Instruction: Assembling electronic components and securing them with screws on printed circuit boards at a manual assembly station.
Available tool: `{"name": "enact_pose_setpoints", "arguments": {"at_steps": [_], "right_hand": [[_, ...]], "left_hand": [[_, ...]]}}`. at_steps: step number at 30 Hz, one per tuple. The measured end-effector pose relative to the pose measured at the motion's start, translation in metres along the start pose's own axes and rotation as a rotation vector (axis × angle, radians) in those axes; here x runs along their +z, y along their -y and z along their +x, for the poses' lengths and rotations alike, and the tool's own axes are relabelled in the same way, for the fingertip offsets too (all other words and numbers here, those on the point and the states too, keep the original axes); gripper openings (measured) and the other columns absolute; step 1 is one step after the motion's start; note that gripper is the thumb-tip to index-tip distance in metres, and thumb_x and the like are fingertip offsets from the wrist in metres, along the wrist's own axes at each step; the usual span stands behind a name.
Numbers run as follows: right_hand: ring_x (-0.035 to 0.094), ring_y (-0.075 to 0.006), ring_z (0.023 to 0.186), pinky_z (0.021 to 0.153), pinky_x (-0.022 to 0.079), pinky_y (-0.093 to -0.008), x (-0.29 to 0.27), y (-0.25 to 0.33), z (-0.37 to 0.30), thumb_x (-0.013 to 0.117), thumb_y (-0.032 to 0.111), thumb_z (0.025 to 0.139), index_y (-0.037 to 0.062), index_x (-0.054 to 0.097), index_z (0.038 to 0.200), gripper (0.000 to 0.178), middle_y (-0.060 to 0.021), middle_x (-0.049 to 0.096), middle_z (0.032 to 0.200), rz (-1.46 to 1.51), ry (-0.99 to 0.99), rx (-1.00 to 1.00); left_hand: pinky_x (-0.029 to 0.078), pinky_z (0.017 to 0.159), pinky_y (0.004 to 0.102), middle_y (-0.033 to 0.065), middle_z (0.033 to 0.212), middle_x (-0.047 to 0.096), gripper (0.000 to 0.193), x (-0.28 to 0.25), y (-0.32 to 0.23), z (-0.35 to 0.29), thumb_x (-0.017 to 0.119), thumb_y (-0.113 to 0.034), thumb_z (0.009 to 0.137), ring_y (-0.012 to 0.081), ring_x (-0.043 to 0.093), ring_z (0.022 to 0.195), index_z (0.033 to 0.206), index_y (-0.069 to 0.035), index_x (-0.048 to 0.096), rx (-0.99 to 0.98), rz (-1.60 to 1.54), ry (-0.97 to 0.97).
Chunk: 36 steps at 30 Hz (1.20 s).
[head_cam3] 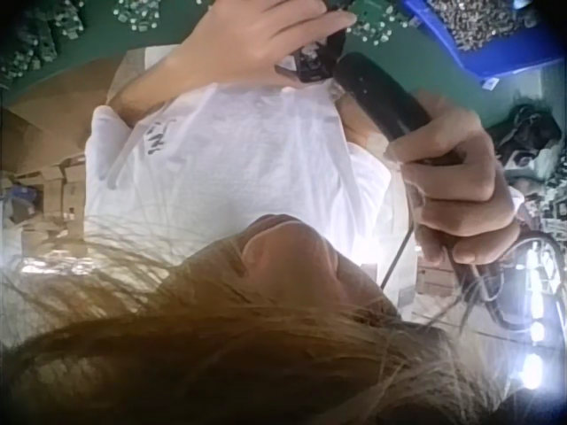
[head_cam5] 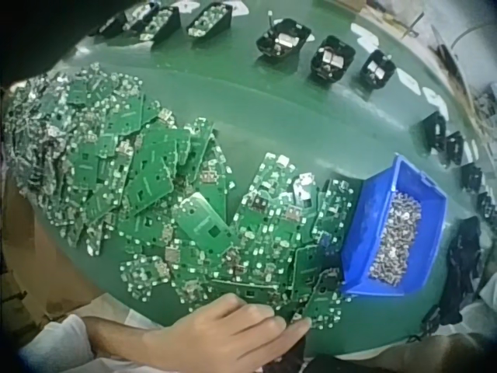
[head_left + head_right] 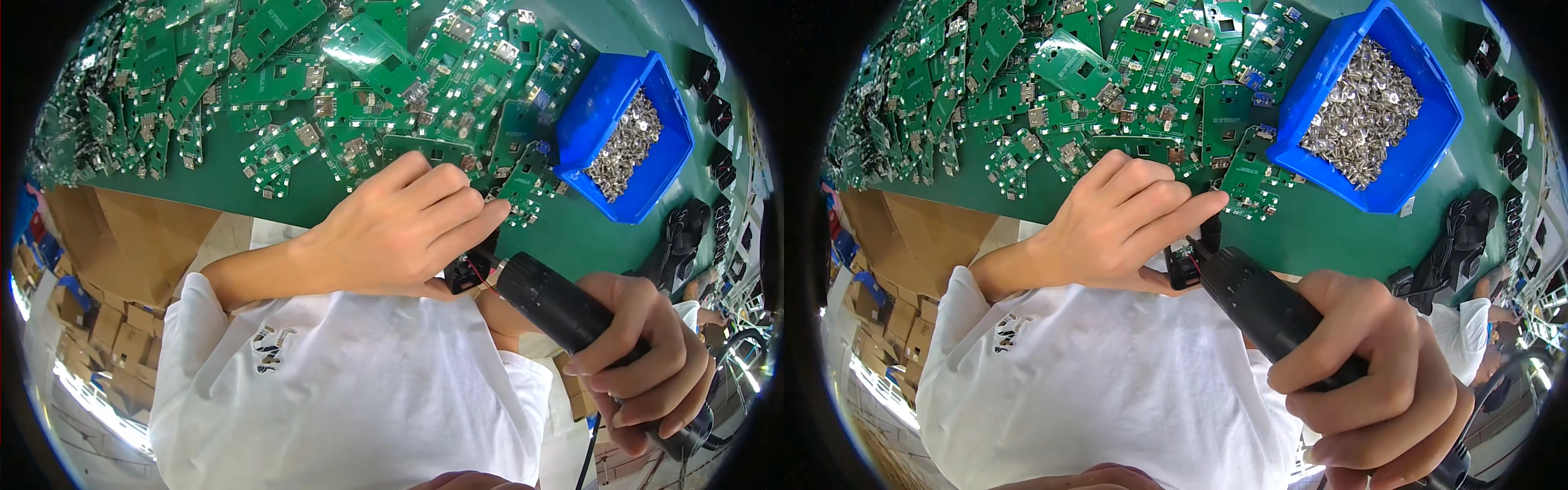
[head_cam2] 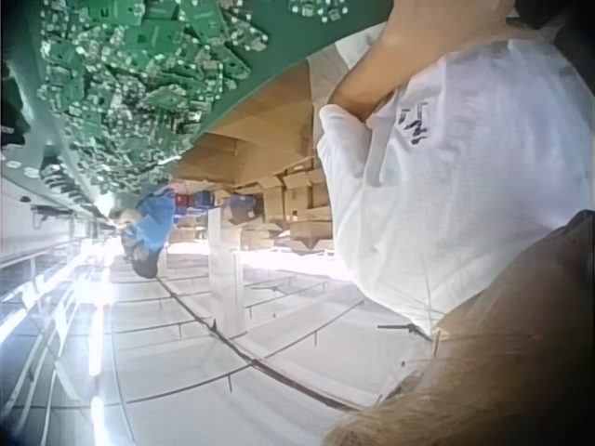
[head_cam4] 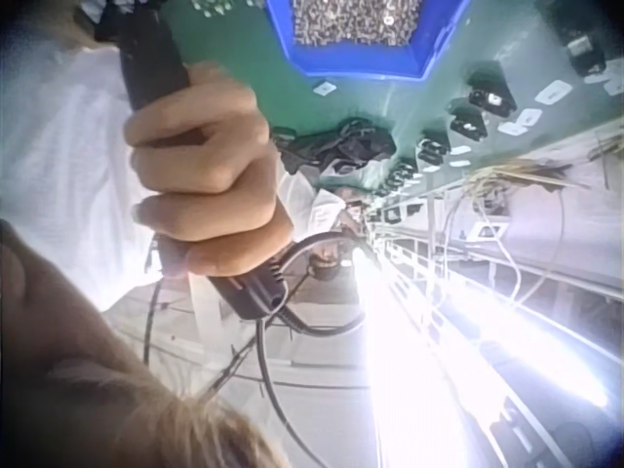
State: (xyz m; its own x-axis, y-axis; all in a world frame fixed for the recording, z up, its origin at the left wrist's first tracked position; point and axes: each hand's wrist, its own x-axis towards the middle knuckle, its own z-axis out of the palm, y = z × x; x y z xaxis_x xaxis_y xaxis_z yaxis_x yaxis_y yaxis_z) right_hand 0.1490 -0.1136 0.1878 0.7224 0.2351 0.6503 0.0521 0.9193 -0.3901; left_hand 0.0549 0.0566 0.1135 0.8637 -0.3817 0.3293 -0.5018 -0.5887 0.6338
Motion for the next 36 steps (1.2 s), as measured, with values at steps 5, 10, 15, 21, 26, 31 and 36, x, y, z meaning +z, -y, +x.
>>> {"name": "enact_pose_setpoints", "arguments": {"at_steps": [5,10,15,21,26,31,36], "right_hand": [[0.059,-0.0155,0.056,0.043,0.055,-0.0287,0.0,-0.008,-0.002,0.085,0.011,0.082,0.0095,0.067,0.097,0.023,-0.0072,0.069,0.079,-0.01,0.058,0.034],[0.059,-0.0155,0.054,0.042,0.055,-0.0288,-0.002,-0.016,0.0,0.086,0.012,0.081,0.0091,0.067,0.096,0.024,-0.0078,0.069,0.078,0.068,0.135,-0.026],[0.058,-0.0155,0.052,0.041,0.054,-0.0289,0.003,-0.011,-0.002,0.086,0.01,0.081,0.0088,0.068,0.095,0.022,-0.0071,0.07,0.076,0.032,0.055,-0.024],[0.056,-0.0147,0.05,0.039,0.053,-0.0282,0.009,-0.001,0.001,0.087,0.009,0.079,0.0084,0.07,0.095,0.023,-0.0058,0.069,0.075,0.005,-0.032,-0.034],[0.055,-0.0135,0.05,0.038,0.051,-0.0274,0.008,0.017,0.011,0.086,0.008,0.078,0.0081,0.07,0.094,0.023,-0.0051,0.069,0.075,0.047,-0.028,-0.06],[0.054,-0.0113,0.05,0.037,0.05,-0.0262,0.003,0.047,0.006,0.084,0.009,0.077,0.0083,0.07,0.093,0.022,-0.0024,0.07,0.075,0.005,-0.073,-0.129],[0.054,-0.0109,0.052,0.037,0.049,-0.0254,0.021,0.099,0.004,0.08,0.01,0.078,0.0079,0.069,0.095,0.02,-0.0011,0.069,0.076,-0.26,-0.129,-0.277]], "left_hand": [[0.042,0.077,0.0336,0.003,0.099,0.059,0.06,-0.003,0.0,-0.001,0.073,-0.047,0.084,0.0204,0.055,0.088,0.128,-0.005,0.069,-0.002,0.002,0.025],[0.042,0.077,0.0336,0.0033,0.1,0.059,0.06,-0.002,0.0,-0.001,0.072,-0.047,0.085,0.0206,0.055,0.089,0.128,-0.005,0.069,0.012,0.021,0.026],[0.042,0.077,0.0335,0.0036,0.101,0.059,0.061,-0.002,-0.001,-0.002,0.073,-0.047,0.084,0.0208,0.055,0.09,0.129,-0.005,0.068,-0.005,0.009,0.017],[0.043,0.078,0.0338,0.0036,0.102,0.059,0.064,-0.001,-0.001,-0.002,0.076,-0.046,0.081,0.021,0.055,0.091,0.13,-0.005,0.068,-0.011,-0.003,0.002],[0.043,0.078,0.0342,0.0033,0.102,0.06,0.064,-0.005,0.001,0.0,0.077,-0.045,0.081,0.0211,0.056,0.091,0.13,-0.005,0.068,0.003,-0.019,0.026],[0.045,0.079,0.0338,0.0025,0.104,0.062,0.061,-0.016,0.001,-0.007,0.074,-0.047,0.085,0.0194,0.057,0.091,0.129,-0.005,0.068,-0.053,-0.057,-0.014],[0.049,0.082,0.033,0.0052,0.108,0.066,0.056,-0.048,-0.015,-0.003,0.072,-0.046,0.088,0.0198,0.061,0.09,0.126,-0.004,0.07,0.037,-0.083,0.019]]}}
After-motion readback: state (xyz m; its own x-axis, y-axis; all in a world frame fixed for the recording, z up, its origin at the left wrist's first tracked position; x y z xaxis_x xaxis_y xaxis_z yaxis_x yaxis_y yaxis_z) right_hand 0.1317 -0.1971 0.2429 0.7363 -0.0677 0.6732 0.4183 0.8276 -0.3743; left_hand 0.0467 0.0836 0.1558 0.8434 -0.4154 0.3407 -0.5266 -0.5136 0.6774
